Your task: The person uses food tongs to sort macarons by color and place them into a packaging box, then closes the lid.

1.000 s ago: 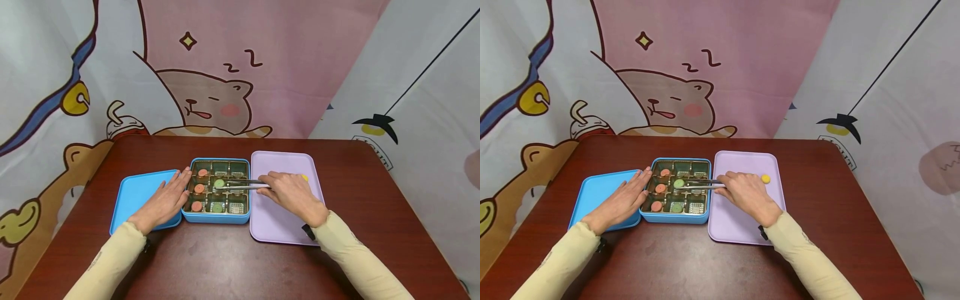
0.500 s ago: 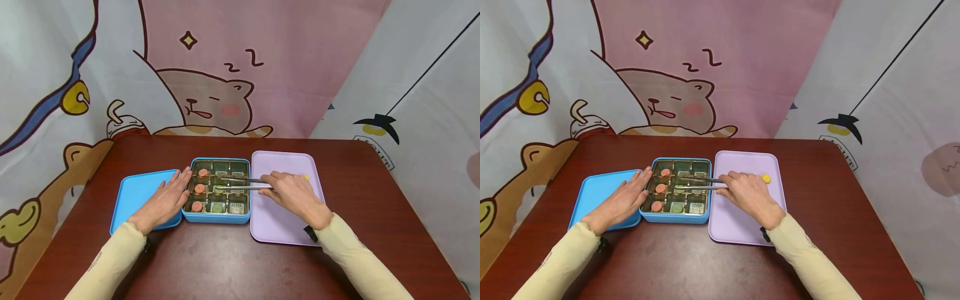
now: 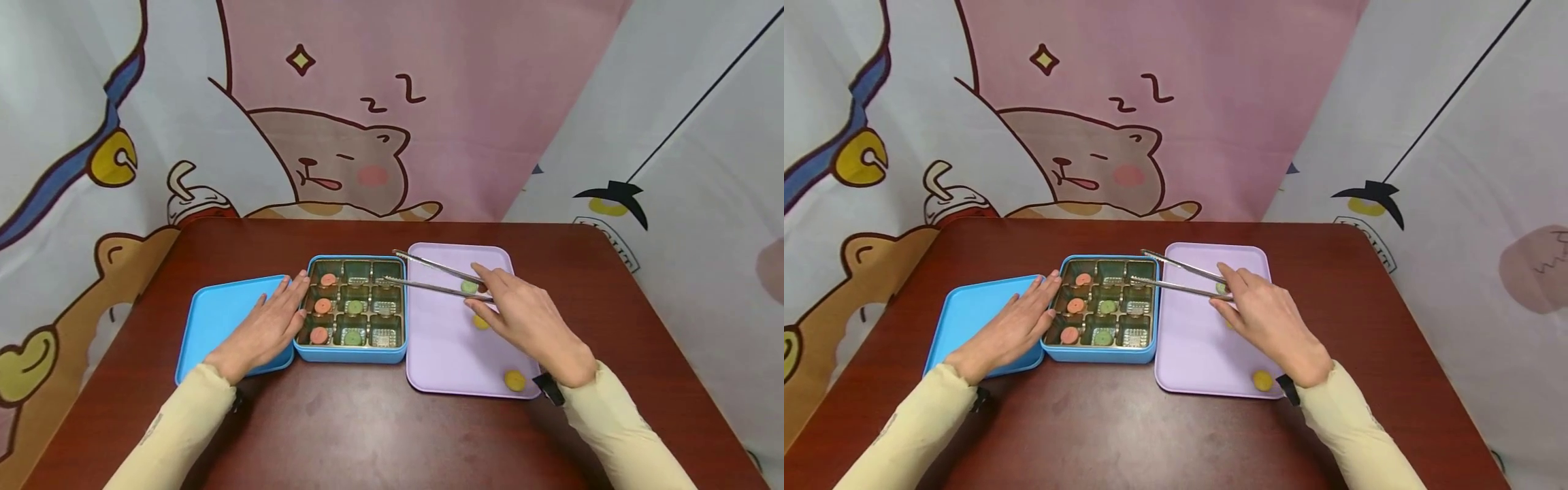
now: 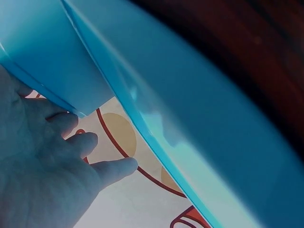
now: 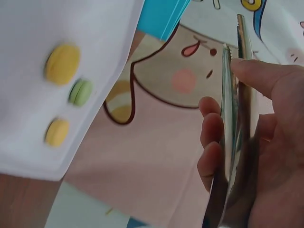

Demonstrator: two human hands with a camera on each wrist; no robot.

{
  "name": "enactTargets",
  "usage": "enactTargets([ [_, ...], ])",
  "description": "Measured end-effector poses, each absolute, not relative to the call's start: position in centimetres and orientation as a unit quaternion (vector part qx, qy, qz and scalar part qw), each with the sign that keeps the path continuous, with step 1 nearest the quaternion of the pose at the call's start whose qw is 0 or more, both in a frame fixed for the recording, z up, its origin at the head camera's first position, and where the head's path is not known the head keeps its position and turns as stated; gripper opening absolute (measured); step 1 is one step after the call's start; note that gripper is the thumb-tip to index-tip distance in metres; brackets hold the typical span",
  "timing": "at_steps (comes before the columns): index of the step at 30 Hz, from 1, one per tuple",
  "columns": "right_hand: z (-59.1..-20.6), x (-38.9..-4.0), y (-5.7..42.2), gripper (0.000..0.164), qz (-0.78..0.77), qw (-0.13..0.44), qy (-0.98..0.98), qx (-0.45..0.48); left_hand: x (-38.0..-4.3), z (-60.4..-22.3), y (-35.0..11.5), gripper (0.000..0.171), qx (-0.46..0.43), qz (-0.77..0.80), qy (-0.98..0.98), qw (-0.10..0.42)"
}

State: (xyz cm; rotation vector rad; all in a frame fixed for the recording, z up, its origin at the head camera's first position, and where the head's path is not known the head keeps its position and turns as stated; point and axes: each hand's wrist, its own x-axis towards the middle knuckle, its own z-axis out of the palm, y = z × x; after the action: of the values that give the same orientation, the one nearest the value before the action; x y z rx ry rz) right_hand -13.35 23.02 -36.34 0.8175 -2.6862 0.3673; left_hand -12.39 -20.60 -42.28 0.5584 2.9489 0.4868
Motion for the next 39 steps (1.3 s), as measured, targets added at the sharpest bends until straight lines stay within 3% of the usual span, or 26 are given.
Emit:
enactTargets([
  [7, -36.4, -12.6, 26.4, 0.045, 0.141, 0.143, -0.949, 0.242, -12.3, -42.2, -20.6, 0.062, 0.183, 0.16, 0.969, 0.047],
  [24, -39.6, -10.2, 32.0, 0.051, 0.106, 0.085, -0.982, 0.129, -12.3, -42.4, -20.7, 0.063, 0.183, 0.166, 0.968, 0.052],
  [39, -40.9, -10.0, 33.3, 0.049, 0.083, 0.064, -0.989, 0.106, -12.2, -42.5, -20.7, 0.063, 0.184, 0.165, 0.968, 0.048],
])
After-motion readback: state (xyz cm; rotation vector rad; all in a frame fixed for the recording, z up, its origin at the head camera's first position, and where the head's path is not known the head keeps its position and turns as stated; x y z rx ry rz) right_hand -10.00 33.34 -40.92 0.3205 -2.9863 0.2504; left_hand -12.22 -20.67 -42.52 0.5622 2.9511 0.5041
